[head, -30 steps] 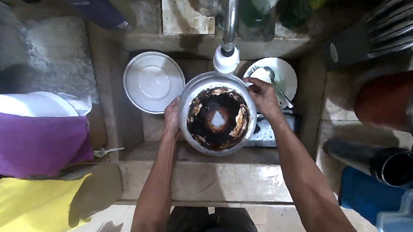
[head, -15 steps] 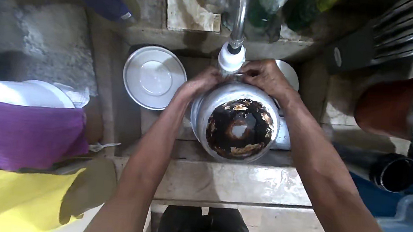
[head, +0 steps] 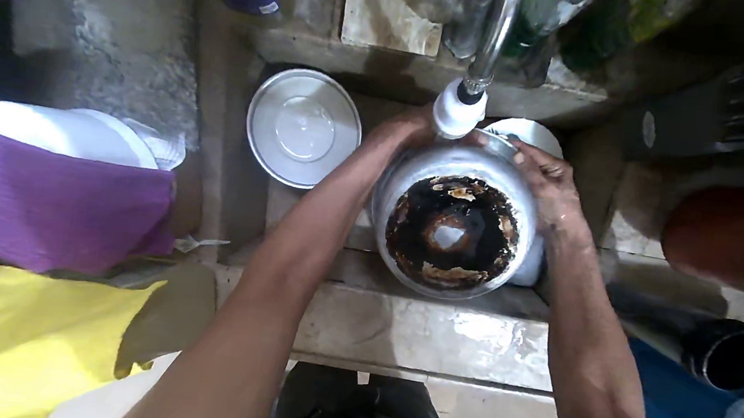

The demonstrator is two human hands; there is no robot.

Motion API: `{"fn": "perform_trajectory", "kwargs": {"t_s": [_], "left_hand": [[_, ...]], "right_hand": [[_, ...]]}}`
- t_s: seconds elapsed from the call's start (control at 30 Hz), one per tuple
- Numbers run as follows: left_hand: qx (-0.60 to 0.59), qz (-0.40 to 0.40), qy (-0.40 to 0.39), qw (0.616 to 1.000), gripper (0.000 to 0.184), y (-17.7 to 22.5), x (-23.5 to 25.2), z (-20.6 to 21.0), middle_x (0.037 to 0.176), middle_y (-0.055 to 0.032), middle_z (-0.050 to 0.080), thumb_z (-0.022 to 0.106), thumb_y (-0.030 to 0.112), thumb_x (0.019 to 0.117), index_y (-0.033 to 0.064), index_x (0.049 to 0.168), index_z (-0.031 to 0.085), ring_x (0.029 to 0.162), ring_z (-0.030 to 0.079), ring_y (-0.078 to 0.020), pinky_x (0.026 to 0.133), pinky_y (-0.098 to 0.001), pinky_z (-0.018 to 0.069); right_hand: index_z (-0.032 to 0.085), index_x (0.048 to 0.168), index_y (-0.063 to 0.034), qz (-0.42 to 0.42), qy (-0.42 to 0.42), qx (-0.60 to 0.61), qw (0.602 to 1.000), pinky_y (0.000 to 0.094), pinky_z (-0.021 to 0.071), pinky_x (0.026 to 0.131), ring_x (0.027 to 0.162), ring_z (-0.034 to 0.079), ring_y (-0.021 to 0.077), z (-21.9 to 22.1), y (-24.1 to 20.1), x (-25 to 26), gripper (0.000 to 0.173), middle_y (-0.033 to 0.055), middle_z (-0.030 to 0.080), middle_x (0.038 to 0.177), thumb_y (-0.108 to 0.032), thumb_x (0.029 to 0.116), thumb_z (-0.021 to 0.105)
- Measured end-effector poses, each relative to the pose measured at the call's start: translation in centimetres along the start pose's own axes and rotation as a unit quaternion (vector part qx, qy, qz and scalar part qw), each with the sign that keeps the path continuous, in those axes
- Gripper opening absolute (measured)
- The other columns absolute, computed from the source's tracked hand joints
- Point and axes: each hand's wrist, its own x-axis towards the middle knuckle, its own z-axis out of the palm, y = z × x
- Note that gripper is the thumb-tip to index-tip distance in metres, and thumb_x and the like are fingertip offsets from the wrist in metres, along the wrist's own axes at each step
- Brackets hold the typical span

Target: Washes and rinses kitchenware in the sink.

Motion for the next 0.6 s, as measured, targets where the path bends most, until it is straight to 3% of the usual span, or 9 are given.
{"fn": "perform_trajectory", "kwargs": {"t_s": [0.07,0.13,0.2,0.27,0.3,0.37,0.43,0.53,0.6], "left_hand": [[0.004,0.166,0.094,0.982,0.046,-2.0,2.8,2.4,0.105,-0.0112,0.073,0.074,0.045,0.0898,0.0055,0.114,0.072,0.097,0.068,-0.0161,0.091,-0.0336,0.0524],[-0.039,0.156,0.033,0.986,0.038,1.2,1.6,0.9,0.107,-0.0056,0.072,0.077,0.036,0.0902,0.0059,0.114,0.072,0.099,0.064,-0.0075,0.095,-0.0248,0.0476],[-0.051,0.156,0.077,0.983,0.048,1.0,-0.2,0.1,0.119,-0.0114,0.069,0.08,0.035,0.0875,0.0034,0.122,0.068,0.112,0.063,-0.0134,0.103,-0.028,0.0472],[0.007,0.167,0.097,0.981,0.053,1.1,-3.2,-2.0,0.124,-0.0203,0.068,0.077,0.035,0.0898,-0.0025,0.126,0.066,0.12,0.063,-0.0266,0.108,-0.0403,0.0463],[0.034,0.186,0.113,0.976,0.042,0.3,-4.1,-2.3,0.114,-0.0221,0.071,0.075,0.031,0.0913,-0.0038,0.115,0.071,0.111,0.067,-0.0318,0.102,-0.0475,0.0495],[0.029,0.193,0.15,0.969,0.027,-2.0,-5.8,-1.1,0.084,-0.0141,0.072,0.07,0.027,0.0939,0.0012,0.089,0.074,0.081,0.069,-0.0264,0.08,-0.0493,0.0537],[-0.052,0.115,0.191,0.973,0.027,-3.2,-8.9,2.3,0.092,-0.014,0.075,0.065,0.024,0.0986,0.0006,0.106,0.076,0.084,0.073,-0.0233,0.084,-0.0473,0.0586],[-0.227,-0.046,0.249,0.94,0.041,-1.7,-13.2,9.7,0.127,-0.0179,0.069,0.06,0.014,0.1008,0.0014,0.14,0.06,0.115,0.069,-0.0252,0.103,-0.0467,0.0544],[-0.293,-0.092,0.286,0.908,0.045,-0.1,-13.9,13.0,0.131,-0.0178,0.067,0.053,0.012,0.1045,0.0032,0.149,0.048,0.115,0.069,-0.0248,0.101,-0.046,0.0562]], "right_hand": [[0.067,0.131,-0.0016,-0.003,-0.024,-0.003,1.0,0.0288,0.0555,0.099,0.109,0.068,0.0079,0.4,-0.1,0.4,0.03,0.004,0.072,0.121,-0.013,0.1062,0.053],[0.066,0.133,-0.0019,0.005,-0.049,-0.002,0.999,0.0291,0.0545,0.101,0.112,0.067,0.0084,0.5,0.0,0.5,0.032,0.005,0.071,0.123,-0.014,0.1068,0.052],[0.064,0.137,-0.0077,0.038,-0.04,-0.003,0.998,0.0254,0.0565,0.095,0.106,0.067,0.0043,0.0,-0.2,-0.5,0.034,0.0009,0.071,0.122,-0.017,0.1082,0.049],[0.059,0.143,-0.0139,0.067,-0.013,0.007,0.998,0.0208,0.0563,0.091,0.103,0.066,-0.0009,-1.0,-0.6,-2.3,0.037,-0.0044,0.069,0.124,-0.021,0.1098,0.046],[0.057,0.145,-0.0131,0.072,0.005,0.035,0.997,0.0217,0.0563,0.092,0.105,0.066,-0.0002,-1.5,-0.6,-3.0,0.038,-0.0044,0.069,0.126,-0.019,0.1097,0.044],[0.057,0.142,-0.0101,0.072,0.066,0.095,0.991,0.0214,0.0579,0.091,0.103,0.067,-0.0002,-2.0,-0.3,-4.2,0.036,-0.0055,0.07,0.121,-0.014,0.1094,0.043],[0.055,0.145,-0.011,0.075,0.116,0.129,0.982,0.0246,0.0579,0.093,0.107,0.067,0.0026,-2.2,0.7,-5.4,0.039,-0.004,0.07,0.124,-0.012,0.1088,0.04],[0.055,0.143,-0.0112,0.085,0.231,0.192,0.95,0.0355,0.0578,0.096,0.112,0.067,0.0123,-1.2,3.0,-6.4,0.038,0.0032,0.069,0.126,-0.016,0.1102,0.037],[0.052,0.141,-0.0111,0.088,0.305,0.242,0.917,0.0408,0.058,0.095,0.112,0.066,0.0165,-0.1,4.7,-6.9,0.037,0.0067,0.068,0.123,-0.023,0.1128,0.031]]}}
